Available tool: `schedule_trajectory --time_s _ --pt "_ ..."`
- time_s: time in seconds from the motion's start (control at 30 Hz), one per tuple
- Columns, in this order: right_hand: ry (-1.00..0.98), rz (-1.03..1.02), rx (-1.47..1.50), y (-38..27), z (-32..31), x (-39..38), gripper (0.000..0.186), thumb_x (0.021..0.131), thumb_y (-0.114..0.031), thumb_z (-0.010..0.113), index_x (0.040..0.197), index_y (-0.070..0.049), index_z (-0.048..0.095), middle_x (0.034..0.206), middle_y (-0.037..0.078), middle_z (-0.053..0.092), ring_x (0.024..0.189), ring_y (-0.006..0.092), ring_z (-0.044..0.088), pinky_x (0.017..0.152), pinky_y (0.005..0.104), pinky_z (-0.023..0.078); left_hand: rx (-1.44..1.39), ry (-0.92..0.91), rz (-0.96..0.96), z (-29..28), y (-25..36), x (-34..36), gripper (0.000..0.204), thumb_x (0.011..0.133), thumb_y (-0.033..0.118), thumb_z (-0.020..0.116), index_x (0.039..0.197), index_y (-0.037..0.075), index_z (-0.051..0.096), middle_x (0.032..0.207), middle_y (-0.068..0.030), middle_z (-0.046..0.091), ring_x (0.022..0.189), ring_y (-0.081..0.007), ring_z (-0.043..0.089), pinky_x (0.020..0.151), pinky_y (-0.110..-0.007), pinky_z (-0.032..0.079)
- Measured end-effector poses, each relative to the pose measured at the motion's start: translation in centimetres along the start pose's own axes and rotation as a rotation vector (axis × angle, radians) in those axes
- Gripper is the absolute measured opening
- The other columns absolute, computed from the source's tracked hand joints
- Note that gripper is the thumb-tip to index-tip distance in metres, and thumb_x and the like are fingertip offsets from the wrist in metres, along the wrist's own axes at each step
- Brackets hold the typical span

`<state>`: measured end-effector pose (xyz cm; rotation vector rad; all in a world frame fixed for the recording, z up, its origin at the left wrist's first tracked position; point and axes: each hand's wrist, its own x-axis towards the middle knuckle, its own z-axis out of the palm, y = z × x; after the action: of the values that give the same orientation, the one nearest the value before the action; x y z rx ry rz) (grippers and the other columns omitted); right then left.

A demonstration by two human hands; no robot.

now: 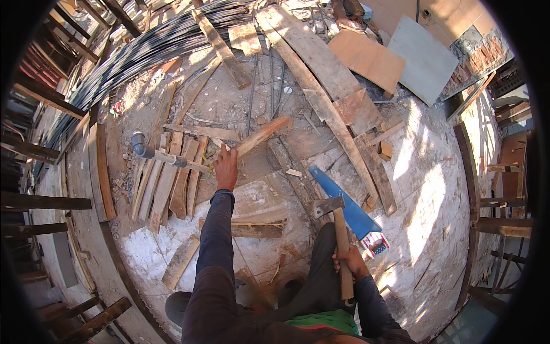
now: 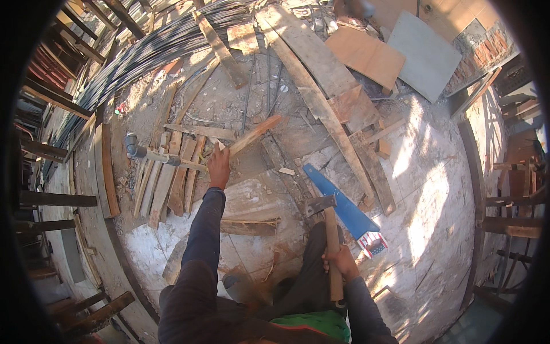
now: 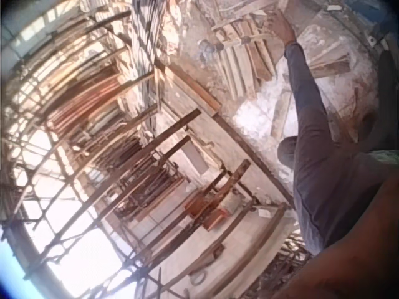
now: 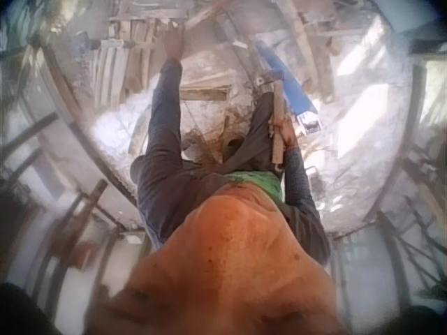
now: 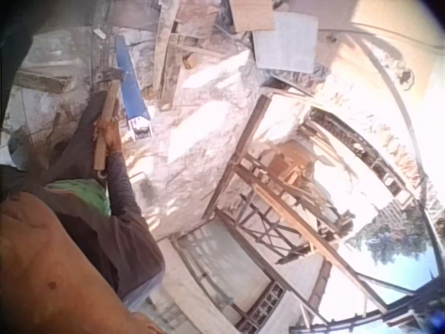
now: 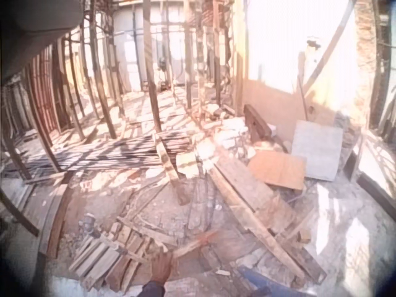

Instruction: The person sits on the floor and uses a hand saw to cut a piece of wood. After cutting, the person uses a hammer to break the wood into smaller pieces.

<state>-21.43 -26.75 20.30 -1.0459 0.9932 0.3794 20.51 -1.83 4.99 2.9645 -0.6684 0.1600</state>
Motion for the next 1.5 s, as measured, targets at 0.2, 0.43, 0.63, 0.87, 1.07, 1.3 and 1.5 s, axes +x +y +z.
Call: schedule_trajectory --time_s 0.2,0.43,0.63,0.87,1.07,1.3,1.5 --pt "0.018 -0.070 0.117 0.9 2.2 0.2 0.012 0.079 -0.007 0.066 0.085 -0.002 0.057 0.063 0.006 0.057 0.048 0.0179 0.057 0.046 0.0337 0.050 -0.100 0.124 -0.034 -5.6 -1.5 -11.5 0.037 0.080 -0.009 0.055 0.113 0.009 0.053 0.145 -0.0156 0.042 0.140 -0.0400 0.035 0.105 -0.078 0.016" --pt "0.059 -0.143 0.148 1.8 4.7 -0.2 0.012 0.080 -0.012 0.065 0.086 -0.005 0.057 0.065 0.004 0.056 0.050 0.0156 0.056 0.048 0.0314 0.049 -0.153 -0.049 -0.070 -7.9 -3.4 -23.4 0.037 0.080 -0.009 0.055 0.113 0.008 0.050 0.141 -0.0132 0.042 0.139 -0.0379 0.034 0.106 -0.077 0.018" --pt "0.037 -0.151 0.113 1.6 6.1 -0.2 0.012 0.079 -0.010 0.065 0.086 -0.002 0.058 0.067 0.006 0.057 0.053 0.0167 0.057 0.051 0.0316 0.049 0.103 -0.113 0.063 -8.3 -6.5 -26.5 0.064 0.077 0.004 0.067 0.135 0.011 0.043 0.145 -0.0093 0.038 0.143 -0.0342 0.028 0.108 -0.073 0.018" --pt "0.013 -0.161 0.046 2.4 6.1 1.1 0.012 0.081 -0.015 0.064 0.085 -0.005 0.059 0.067 0.003 0.057 0.054 0.0157 0.057 0.051 0.0307 0.050 0.069 -0.785 -0.054 -7.7 -5.3 -28.4 0.097 0.089 0.036 0.071 0.160 0.025 0.007 0.166 -0.0108 0.004 0.152 -0.0377 0.007 0.114 -0.067 0.018" --pt "0.009 -0.176 0.049 2.2 6.5 0.3 0.013 0.080 -0.012 0.065 0.087 -0.004 0.057 0.068 0.005 0.056 0.054 0.0159 0.057 0.049 0.0311 0.050 0.137 -0.725 -0.063 -6.1 -5.7 -28.9 0.099 0.086 0.033 0.074 0.160 0.023 0.009 0.165 -0.0107 0.009 0.151 -0.0369 0.011 0.114 -0.065 0.021" --pt "0.022 -0.203 0.074 2.3 6.1 0.2 0.013 0.080 -0.016 0.065 0.085 -0.006 0.057 0.066 0.002 0.055 0.054 0.0150 0.056 0.051 0.0306 0.049 0.057 -0.576 0.179 -6.1 -3.6 -26.8 0.104 0.077 0.018 0.080 0.158 0.020 0.015 0.164 -0.0098 0.016 0.150 -0.0334 0.020 0.112 -0.065 0.027" --pt "0.047 -0.138 0.015 1.6 6.1 -0.5 0.011 0.079 -0.010 0.065 0.084 -0.002 0.059 0.066 0.006 0.057 0.052 0.0165 0.057 0.049 0.0311 0.049 0.081 -0.643 0.265 -6.2 -1.2 -23.4 0.144 0.045 0.034 0.099 0.158 0.017 0.012 0.161 -0.0124 0.024 0.148 -0.0344 0.025 0.112 -0.065 0.028"
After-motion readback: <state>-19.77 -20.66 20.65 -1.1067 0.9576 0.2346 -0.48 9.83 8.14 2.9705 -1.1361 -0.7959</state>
